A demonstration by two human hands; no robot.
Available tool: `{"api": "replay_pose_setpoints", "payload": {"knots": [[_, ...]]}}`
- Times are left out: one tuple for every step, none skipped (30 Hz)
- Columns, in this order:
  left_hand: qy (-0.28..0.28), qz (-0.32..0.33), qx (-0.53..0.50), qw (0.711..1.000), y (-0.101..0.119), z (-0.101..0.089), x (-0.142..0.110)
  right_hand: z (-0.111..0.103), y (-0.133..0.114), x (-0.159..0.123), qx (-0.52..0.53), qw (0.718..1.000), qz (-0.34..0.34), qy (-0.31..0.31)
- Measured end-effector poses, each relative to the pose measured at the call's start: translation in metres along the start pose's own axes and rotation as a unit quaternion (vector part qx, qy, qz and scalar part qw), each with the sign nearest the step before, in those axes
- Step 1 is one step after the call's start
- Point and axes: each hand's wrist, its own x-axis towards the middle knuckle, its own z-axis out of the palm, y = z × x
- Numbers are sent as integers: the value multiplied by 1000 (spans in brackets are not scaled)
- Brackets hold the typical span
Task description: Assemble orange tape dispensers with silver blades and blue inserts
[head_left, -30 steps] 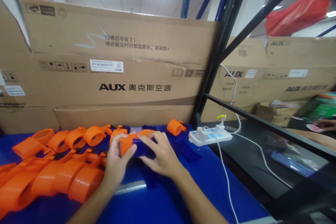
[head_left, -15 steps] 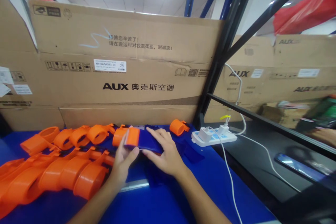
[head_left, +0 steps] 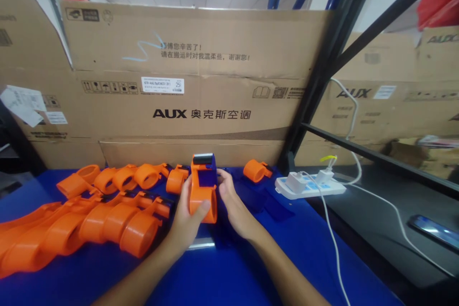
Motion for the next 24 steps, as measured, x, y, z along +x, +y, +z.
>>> {"api": "replay_pose_setpoints", "payload": {"knots": [[25,-8,4,1000,0,0,0,-1,-3,-1,15,1000,-1,-8],[48,-15,4,999,0,0,1,-2,-7,-2,26,1000,-3,-17],[63,-20,1,998,0,0,1,-3,-11,-3,27,999,-9,-28],[70,-20,-3,997,0,0,1,-3,-14,-3,20,999,-17,-42],[69,-15,-6,997,0,0,1,-4,-16,-3,9,998,-25,-56],[63,-8,-7,998,0,0,0,-4,-18,-3,-3,997,-33,-67],[54,-1,-4,999,-1,-1,0,-4,-19,-3,-14,996,-39,-74],[43,5,3,999,-2,-2,1,-5,-18,-2,-21,996,-42,-78],[30,11,10,999,-3,-3,1,-5,-17,-2,-22,996,-43,-77],[17,19,18,1000,-3,-3,1,-6,-15,-1,-17,996,-40,-73],[3,30,27,999,-4,-4,1,-6,-12,0,-8,997,-36,-65],[-10,43,37,998,-3,-4,0,-7,-9,1,4,998,-31,-55],[-20,55,48,997,-2,-3,-1,-8,-6,3,18,999,-26,-44],[-23,62,61,996,0,-2,-4,-9,-3,4,33,999,-21,-32],[-21,62,74,995,3,-1,-7,-9,-1,5,48,998,-18,-20],[-17,55,87,995,7,0,-11,-10,1,7,64,998,-16,-8],[-14,45,98,994,14,-1,-15,-11,2,8,80,997,-14,3],[-17,36,108,993,22,-3,-18,-11,2,9,95,995,-11,12],[-23,33,119,992,33,-8,-19,-12,2,10,110,994,-7,20],[-28,40,132,990,46,-16,-17,-12,1,11,122,992,0,26],[-32,48,146,988,60,-28,-12,-12,0,11,132,991,6,31],[-22,69,170,983,74,-44,-3,-12,-1,12,139,990,12,33],[-8,95,207,974,88,-63,8,-11,-2,12,143,989,17,31],[5,119,259,958,101,-86,22,-10,-3,11,146,989,20,29]]}}
